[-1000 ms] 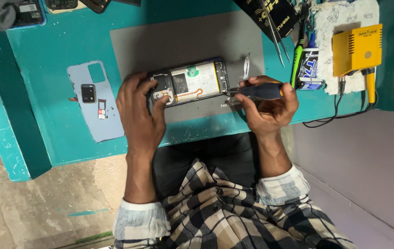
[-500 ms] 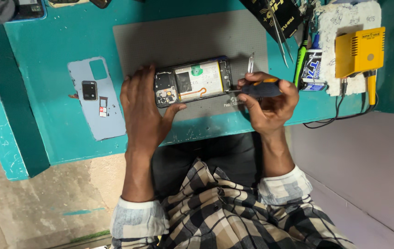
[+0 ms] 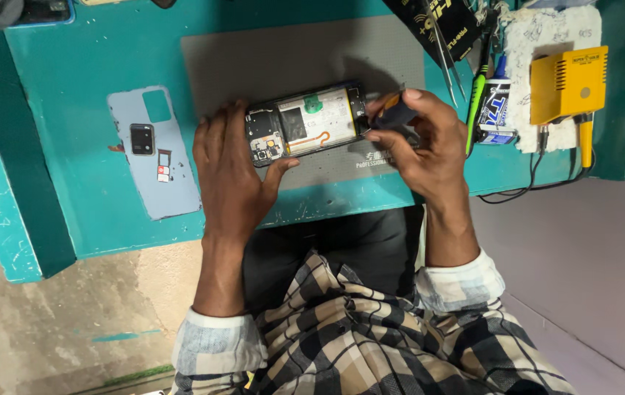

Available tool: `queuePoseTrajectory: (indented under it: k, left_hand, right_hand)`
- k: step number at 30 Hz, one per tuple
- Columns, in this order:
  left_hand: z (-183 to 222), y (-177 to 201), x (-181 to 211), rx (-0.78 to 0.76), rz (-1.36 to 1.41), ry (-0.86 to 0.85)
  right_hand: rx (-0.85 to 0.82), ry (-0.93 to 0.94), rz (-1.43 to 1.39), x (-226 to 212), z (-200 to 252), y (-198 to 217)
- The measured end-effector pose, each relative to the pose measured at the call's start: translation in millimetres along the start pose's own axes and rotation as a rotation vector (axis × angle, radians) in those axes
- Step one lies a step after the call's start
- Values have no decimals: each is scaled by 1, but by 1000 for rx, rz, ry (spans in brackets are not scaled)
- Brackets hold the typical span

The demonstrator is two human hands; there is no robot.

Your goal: The person uses a screwdriver to remove screws from a mobile phone and then handles small internal components near the battery.

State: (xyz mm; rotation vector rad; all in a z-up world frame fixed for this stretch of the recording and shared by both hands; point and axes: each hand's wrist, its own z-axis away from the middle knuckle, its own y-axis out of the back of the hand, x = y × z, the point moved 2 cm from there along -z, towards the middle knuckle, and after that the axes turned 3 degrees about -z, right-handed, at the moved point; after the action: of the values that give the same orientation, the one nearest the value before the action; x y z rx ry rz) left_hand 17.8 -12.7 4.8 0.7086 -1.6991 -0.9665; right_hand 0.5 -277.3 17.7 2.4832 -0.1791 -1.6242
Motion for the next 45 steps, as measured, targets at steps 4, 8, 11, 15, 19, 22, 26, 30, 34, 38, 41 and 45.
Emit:
queuePoseTrajectory:
  k: [4, 8, 11, 15, 19, 22, 26, 30, 34, 38, 41, 45]
  left_hand:
    - [2, -1, -1, 21, -1, -25]
    - [1, -1, 0, 18, -10, -25]
    - [2, -3, -1, 12, -14, -27]
    - [3, -4, -2, 11, -19, -33]
    - [2, -5, -2, 10, -42, -32]
    - [2, -3, -2, 2, -23, -12]
    - [3, -4, -2, -14, -22, -6]
    - [3, -4, -2, -5, -22, -14]
    - [4, -3, -1, -2, -12, -23]
    - [1, -2, -2, 9, -20, -23]
    - [3, -4, -1, -1, -32, -23]
    - [4, -5, -1, 0, -42, -12]
  right_hand:
    - [-26, -27, -110, 7, 4, 5]
    - [-61, -24, -143, 11, 6, 9]
    - [-102, -30, -196, 9, 6, 10]
    - [-181, 58, -185, -2, -9, 11]
    - [-65, 69, 1, -11, -8, 7]
    - [-2, -13, -52, -5, -5, 4]
    - [-48, -54, -171, 3, 8, 13]
    - [-62, 29, -222, 12, 12, 17]
    - [-137, 5, -182, 8, 14, 21]
    - [-91, 77, -66, -3, 2, 14]
    - [-4, 76, -22, -7, 4, 6]
    - [103, 11, -5, -5, 16, -4]
